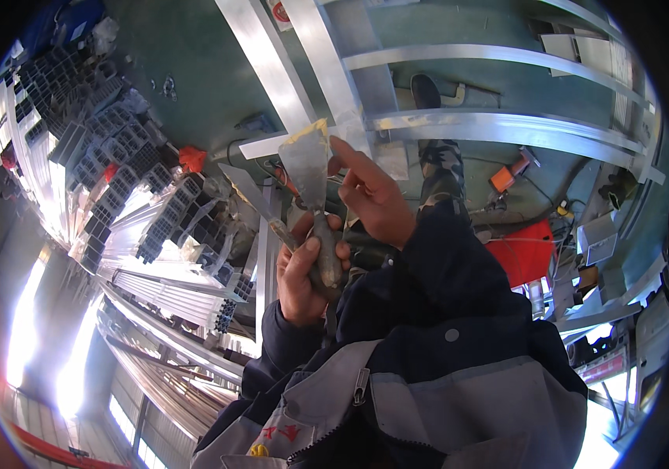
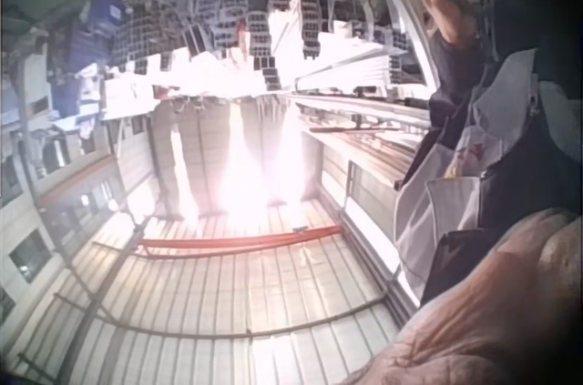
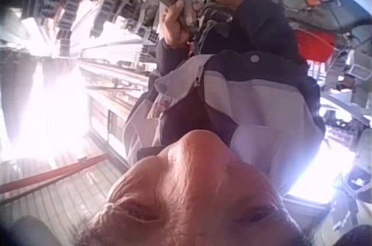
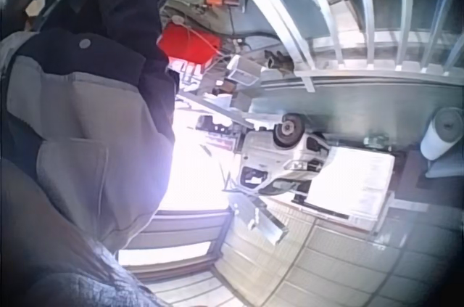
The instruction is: The person uses a putty knife to scoop a yellow paste from a plastic bag and applies it to the joints of a white metal frame. They repeatedly transfer paste between tools and spread it along the frame's seams.
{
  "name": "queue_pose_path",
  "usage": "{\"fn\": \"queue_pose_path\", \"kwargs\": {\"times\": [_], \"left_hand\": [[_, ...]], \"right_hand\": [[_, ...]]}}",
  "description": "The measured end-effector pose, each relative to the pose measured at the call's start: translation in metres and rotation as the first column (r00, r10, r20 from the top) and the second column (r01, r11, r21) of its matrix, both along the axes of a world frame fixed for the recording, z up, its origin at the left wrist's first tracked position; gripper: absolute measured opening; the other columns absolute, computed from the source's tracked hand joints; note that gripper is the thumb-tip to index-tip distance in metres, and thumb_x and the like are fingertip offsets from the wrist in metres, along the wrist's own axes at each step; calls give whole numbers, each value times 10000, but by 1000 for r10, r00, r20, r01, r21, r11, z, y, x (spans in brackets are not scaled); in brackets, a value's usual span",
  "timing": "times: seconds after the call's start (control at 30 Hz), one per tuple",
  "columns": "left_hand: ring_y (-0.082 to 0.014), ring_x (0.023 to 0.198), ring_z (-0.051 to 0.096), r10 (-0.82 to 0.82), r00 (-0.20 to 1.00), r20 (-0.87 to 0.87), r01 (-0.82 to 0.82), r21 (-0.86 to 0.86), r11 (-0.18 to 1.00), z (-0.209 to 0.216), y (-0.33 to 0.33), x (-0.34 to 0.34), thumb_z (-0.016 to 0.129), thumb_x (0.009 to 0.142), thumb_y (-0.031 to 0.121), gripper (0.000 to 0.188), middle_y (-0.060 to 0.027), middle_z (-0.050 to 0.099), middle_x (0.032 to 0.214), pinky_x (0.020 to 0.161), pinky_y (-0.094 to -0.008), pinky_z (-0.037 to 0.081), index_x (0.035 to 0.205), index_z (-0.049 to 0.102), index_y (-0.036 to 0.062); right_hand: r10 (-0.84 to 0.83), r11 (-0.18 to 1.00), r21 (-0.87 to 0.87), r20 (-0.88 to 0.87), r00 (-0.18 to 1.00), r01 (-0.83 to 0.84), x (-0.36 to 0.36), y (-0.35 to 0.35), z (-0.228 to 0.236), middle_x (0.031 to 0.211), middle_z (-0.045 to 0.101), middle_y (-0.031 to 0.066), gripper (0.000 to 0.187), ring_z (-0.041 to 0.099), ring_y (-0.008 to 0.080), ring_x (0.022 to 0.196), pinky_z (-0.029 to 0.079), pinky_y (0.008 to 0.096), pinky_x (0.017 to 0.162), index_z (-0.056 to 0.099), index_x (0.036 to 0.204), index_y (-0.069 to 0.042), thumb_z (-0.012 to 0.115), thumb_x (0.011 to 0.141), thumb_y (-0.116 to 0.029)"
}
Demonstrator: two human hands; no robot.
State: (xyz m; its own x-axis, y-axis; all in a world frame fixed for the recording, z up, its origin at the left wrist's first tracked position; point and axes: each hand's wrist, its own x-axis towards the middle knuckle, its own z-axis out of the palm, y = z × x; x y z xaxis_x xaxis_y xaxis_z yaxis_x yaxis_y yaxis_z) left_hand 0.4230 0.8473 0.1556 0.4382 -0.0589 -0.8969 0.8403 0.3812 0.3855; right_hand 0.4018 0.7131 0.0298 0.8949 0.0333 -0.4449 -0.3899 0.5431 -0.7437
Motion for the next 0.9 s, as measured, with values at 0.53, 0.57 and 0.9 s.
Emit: {"fn": "queue_pose_path", "kwargs": {"times": [0.53, 0.57, 0.9], "left_hand": [[-250, 923, 650, 34, 998, 61, -38, 74, 997, -16, 17, 10, 589, 985, 152, 477, -183, 568, 1311, 716, -350, 589, 1445, 500, 63], [-251, 932, 650, 38, 998, 51, -41, 66, 997, -17, 18, 10, 588, 986, 148, 481, -184, 569, 1312, 717, -353, 591, 1450, 493, 66], [-197, 921, 628, -92, 996, -11, 92, 49, 995, -32, 14, 8, 547, 1019, 180, 506, -128, 512, 1329, 720, -314, 611, 1493, 416, 63]], "right_hand": [[-22, 941, 285, -490, 871, 184, -4, -3, -56, 867, 680, 121, 795, 528, 103, 600, 394, 250, 487, 2, 1623, -69, 495, 1000, -84], [-5, 933, 307, -508, 861, 187, 0, -3, -65, 854, 675, 126, 816, 524, 107, 583, 394, 256, 477, -33, 1617, -70, 495, 995, -76], [129, 956, 285, -628, 768, 72, 32, 9, -98, 783, 668, 128, 914, 532, 130, 517, 420, 288, 449, -136, 1597, -74, 504, 945, -50]]}}
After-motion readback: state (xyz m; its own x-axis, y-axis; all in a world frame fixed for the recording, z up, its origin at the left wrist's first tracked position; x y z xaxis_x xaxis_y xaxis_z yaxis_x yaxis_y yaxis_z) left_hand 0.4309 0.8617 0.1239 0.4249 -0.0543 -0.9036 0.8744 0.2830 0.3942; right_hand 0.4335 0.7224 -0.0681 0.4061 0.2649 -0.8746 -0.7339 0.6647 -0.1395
